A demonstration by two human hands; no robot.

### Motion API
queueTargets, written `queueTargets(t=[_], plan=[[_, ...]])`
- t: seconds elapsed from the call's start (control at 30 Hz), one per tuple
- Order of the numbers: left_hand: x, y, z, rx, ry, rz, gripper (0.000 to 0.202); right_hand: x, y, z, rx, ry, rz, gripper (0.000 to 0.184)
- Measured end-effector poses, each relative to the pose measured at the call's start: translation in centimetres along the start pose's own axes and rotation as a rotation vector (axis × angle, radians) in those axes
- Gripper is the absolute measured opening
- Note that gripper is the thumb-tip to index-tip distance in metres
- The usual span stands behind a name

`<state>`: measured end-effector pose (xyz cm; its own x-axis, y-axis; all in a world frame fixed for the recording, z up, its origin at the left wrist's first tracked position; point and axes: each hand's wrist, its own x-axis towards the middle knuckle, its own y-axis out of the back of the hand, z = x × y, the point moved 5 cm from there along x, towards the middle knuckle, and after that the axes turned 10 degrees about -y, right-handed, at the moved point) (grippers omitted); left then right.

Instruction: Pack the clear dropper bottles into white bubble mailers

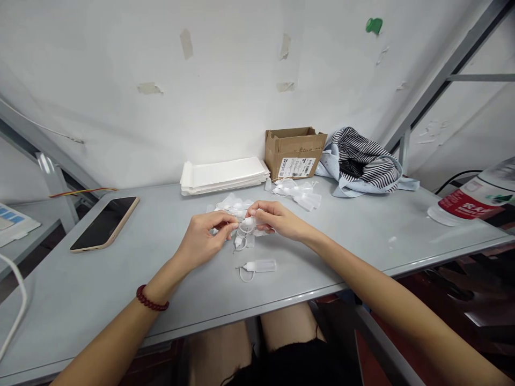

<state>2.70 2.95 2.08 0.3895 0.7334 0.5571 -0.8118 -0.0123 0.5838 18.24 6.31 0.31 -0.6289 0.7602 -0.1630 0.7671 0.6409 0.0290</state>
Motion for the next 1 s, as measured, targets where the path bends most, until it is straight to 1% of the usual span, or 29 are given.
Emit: queueTargets(t=[0.23, 0.4, 0.53, 0.7, 1.0], plan=[[0.1, -0.2, -0.2, -0.05, 0.06, -0.009, 0.012, 0.1, 0.1, 0.1, -0.007, 0.005, 0.011, 0.026], [0.2, 0.6, 0.1, -0.068, 0.12, 0.019, 0.012, 0.1, 0.1, -0.3, 0.0, 0.061, 0.027, 0.027], [0.2, 1.2, 0.0, -0.066, 0.163, 0.058, 0.014, 0.0, 0.5, -0.6, -0.02, 0.093, 0.069, 0.025], [0.2, 1.1, 0.1, -0.068, 0.151, 0.045, 0.012, -0.1, 0.8, -0.8, -0.037, 0.088, 0.107, 0.023], [0.4, 1.1, 0.4, -0.076, 0.146, 0.03, 0.013, -0.3, 0.4, -0.9, -0.06, 0.079, 0.091, 0.027]])
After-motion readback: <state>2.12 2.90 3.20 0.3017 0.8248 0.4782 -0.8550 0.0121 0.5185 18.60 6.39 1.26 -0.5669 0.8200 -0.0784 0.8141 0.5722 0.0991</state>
